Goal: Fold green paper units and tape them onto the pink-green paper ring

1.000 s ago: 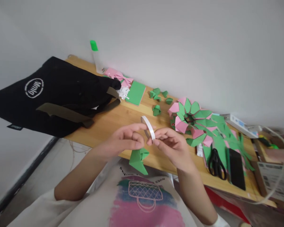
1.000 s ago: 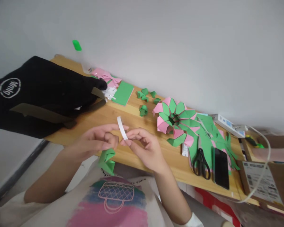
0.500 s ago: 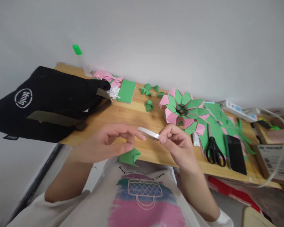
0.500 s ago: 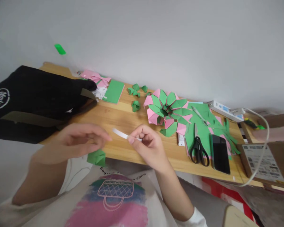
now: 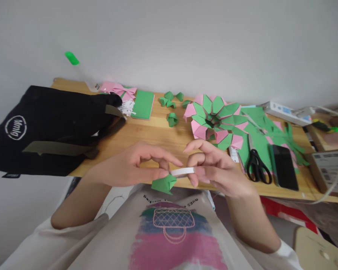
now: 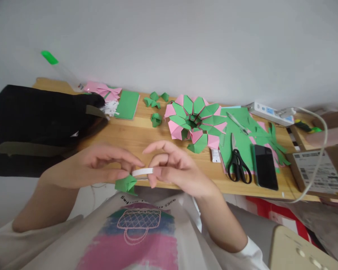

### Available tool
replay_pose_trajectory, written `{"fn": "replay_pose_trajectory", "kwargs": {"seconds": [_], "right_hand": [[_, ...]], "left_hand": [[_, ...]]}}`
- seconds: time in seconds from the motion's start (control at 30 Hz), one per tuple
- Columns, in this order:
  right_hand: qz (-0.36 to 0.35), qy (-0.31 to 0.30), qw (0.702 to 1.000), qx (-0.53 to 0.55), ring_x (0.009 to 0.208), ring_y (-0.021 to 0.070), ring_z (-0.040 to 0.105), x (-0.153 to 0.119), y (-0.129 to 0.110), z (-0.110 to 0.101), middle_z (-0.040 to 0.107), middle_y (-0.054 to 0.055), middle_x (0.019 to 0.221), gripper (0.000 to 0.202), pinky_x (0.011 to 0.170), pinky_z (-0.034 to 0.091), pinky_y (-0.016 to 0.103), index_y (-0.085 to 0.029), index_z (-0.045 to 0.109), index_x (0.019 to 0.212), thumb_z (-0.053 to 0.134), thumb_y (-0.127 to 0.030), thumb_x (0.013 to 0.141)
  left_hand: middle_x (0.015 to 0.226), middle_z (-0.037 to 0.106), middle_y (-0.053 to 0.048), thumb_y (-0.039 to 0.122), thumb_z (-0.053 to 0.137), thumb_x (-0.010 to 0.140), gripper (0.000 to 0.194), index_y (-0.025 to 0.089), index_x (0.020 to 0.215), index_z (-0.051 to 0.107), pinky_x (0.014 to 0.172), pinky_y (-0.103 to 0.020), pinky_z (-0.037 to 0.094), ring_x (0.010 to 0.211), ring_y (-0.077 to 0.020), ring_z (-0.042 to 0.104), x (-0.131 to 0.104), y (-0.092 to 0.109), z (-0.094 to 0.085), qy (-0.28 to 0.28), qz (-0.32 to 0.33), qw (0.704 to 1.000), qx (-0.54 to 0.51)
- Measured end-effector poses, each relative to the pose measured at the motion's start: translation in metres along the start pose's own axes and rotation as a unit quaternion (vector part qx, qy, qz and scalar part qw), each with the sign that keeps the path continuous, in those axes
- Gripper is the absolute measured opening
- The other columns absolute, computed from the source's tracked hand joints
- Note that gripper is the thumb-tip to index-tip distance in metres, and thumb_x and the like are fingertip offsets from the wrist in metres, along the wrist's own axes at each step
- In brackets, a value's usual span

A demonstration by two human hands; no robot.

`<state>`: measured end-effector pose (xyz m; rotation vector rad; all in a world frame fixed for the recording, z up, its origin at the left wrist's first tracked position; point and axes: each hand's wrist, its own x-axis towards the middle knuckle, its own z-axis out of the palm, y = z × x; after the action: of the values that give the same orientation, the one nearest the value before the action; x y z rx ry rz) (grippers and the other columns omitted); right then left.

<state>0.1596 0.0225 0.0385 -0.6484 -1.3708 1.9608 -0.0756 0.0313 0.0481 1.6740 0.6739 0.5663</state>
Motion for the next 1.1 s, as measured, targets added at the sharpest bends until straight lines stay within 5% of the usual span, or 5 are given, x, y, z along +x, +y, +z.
{"fn": "replay_pose_trajectory", "kwargs": {"seconds": [0.47,0.6,0.7,1.1], "right_hand": [[0.044,0.028,0.992,0.119,0.043,0.0045,0.026,0.009,0.005,0.003,0.042,-0.013,0.052,0.030,0.044,0.021,0.019,-0.023,0.050,0.097,0.071,-0.020,0.076],[0.047,0.038,0.985,0.159,0.044,0.0057,0.030,0.011,0.001,0.001,0.048,-0.009,0.055,0.022,0.043,0.018,0.022,-0.020,0.053,0.096,0.062,-0.028,0.078],[0.060,0.061,0.979,0.187,0.045,0.0053,0.033,0.013,-0.002,0.000,0.053,-0.007,0.059,0.024,0.043,0.016,0.023,-0.018,0.053,0.095,0.056,-0.020,0.072],[0.072,0.106,0.981,0.146,0.045,0.0050,0.037,0.012,-0.002,0.003,0.057,-0.007,0.060,0.029,0.046,0.020,0.024,-0.020,0.052,0.097,0.055,-0.011,0.070]], "left_hand": [[0.086,0.061,0.002,0.017,0.059,0.090,0.016,0.022,0.105,0.058,0.070,-0.019,0.047,0.079,-0.0094,0.060,0.013,-0.003,0.012,-0.025,0.018,0.998,-0.056],[0.082,0.061,0.004,0.017,0.056,0.091,0.026,0.024,0.116,0.056,0.072,-0.020,0.048,0.077,-0.0100,0.060,0.012,-0.002,0.013,-0.028,0.022,0.997,-0.065],[0.085,0.062,0.006,0.016,0.053,0.092,0.037,0.027,0.127,0.053,0.077,-0.019,0.047,0.078,-0.0096,0.061,0.013,0.001,0.013,-0.028,0.028,0.998,-0.052],[0.087,0.062,0.004,0.017,0.052,0.094,0.019,0.024,0.112,0.050,0.079,-0.020,0.048,0.082,-0.0100,0.061,0.011,0.003,0.010,-0.052,0.014,0.998,0.045]]}}
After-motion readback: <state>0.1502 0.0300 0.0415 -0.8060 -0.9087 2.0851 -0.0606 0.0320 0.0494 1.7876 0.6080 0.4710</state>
